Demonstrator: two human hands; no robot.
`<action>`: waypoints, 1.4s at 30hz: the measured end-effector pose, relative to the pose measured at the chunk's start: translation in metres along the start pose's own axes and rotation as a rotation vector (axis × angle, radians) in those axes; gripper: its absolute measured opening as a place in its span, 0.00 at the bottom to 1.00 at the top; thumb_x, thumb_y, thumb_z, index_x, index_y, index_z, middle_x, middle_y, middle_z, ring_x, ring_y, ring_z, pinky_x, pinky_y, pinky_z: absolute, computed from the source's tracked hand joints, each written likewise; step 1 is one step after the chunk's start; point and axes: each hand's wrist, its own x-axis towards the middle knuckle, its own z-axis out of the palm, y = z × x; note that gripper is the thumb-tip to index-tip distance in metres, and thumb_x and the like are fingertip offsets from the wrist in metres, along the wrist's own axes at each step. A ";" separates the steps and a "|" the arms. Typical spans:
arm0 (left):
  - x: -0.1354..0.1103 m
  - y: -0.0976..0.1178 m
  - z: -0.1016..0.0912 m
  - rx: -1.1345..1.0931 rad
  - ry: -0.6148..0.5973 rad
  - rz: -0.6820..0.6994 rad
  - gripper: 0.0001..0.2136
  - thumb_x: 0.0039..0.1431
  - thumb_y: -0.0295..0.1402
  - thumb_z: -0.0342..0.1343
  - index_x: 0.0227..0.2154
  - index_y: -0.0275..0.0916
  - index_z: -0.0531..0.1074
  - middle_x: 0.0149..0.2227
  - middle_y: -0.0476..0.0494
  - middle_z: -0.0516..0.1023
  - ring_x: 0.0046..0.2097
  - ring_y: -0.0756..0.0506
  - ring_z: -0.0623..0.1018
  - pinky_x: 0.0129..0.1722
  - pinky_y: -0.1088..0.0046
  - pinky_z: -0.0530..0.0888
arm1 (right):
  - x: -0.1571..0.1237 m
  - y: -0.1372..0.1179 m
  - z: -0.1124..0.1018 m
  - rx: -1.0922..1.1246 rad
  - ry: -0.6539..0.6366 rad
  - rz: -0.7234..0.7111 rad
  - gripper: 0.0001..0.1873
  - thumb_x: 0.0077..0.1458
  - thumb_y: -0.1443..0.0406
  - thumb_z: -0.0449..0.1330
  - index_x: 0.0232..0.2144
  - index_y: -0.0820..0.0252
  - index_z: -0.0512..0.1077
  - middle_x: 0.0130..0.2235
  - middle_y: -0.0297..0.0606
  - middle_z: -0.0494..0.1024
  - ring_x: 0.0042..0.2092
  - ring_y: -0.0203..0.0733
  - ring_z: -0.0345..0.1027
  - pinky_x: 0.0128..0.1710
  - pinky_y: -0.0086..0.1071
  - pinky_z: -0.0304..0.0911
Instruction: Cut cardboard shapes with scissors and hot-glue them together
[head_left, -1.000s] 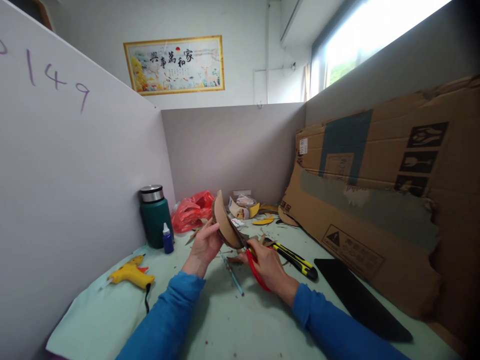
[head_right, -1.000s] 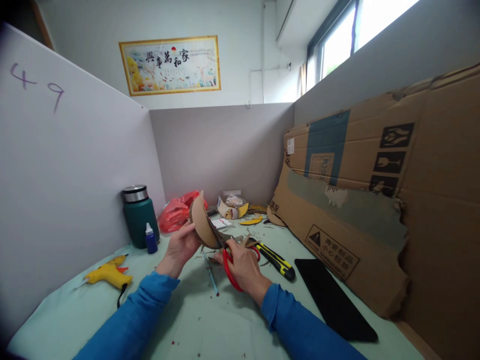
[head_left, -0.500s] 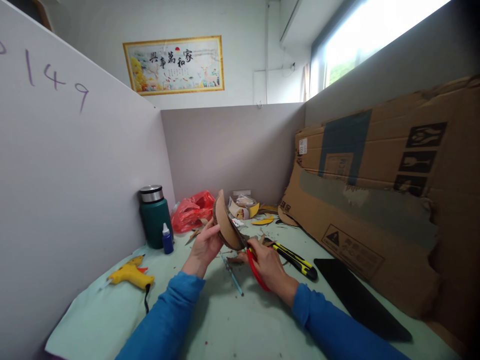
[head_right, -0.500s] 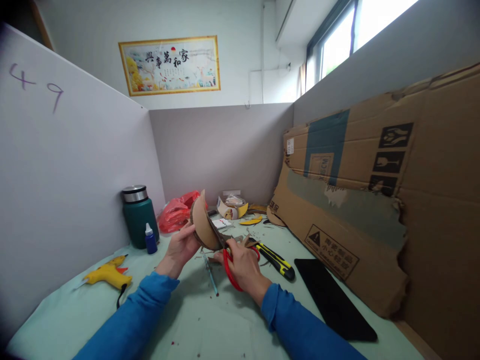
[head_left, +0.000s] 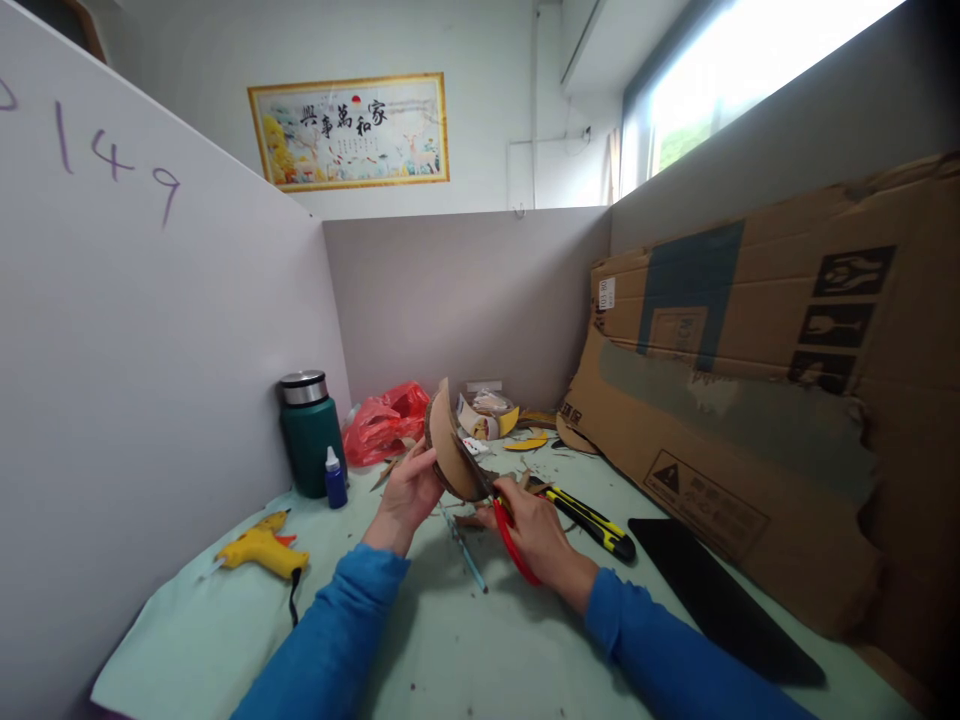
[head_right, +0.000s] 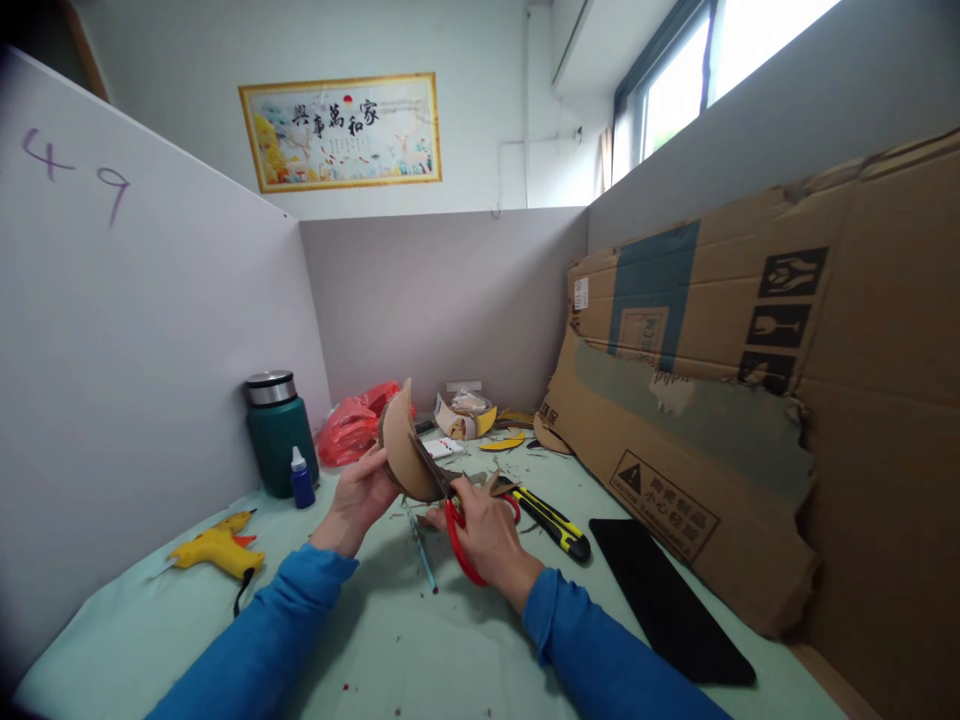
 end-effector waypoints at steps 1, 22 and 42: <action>0.000 0.000 0.000 0.001 0.000 0.001 0.21 0.50 0.23 0.56 0.50 0.35 0.69 0.43 0.39 0.79 0.43 0.41 0.79 0.48 0.63 0.72 | 0.000 0.000 0.000 0.001 -0.002 0.001 0.12 0.60 0.54 0.51 0.37 0.56 0.64 0.33 0.33 0.76 0.33 0.39 0.69 0.30 0.28 0.52; 0.000 -0.002 0.000 0.022 -0.008 -0.014 0.22 0.50 0.24 0.57 0.51 0.38 0.69 0.38 0.42 0.80 0.39 0.42 0.79 0.47 0.62 0.71 | 0.002 0.001 0.006 -0.031 0.007 0.047 0.16 0.60 0.51 0.51 0.34 0.57 0.66 0.29 0.34 0.76 0.30 0.39 0.70 0.27 0.28 0.49; 0.002 -0.002 0.003 -0.056 0.130 -0.012 0.06 0.53 0.27 0.57 0.34 0.35 0.75 0.35 0.43 0.80 0.38 0.45 0.78 0.44 0.68 0.71 | -0.001 -0.009 -0.003 -0.016 0.007 0.035 0.11 0.60 0.55 0.51 0.36 0.57 0.64 0.33 0.35 0.77 0.33 0.40 0.70 0.29 0.29 0.53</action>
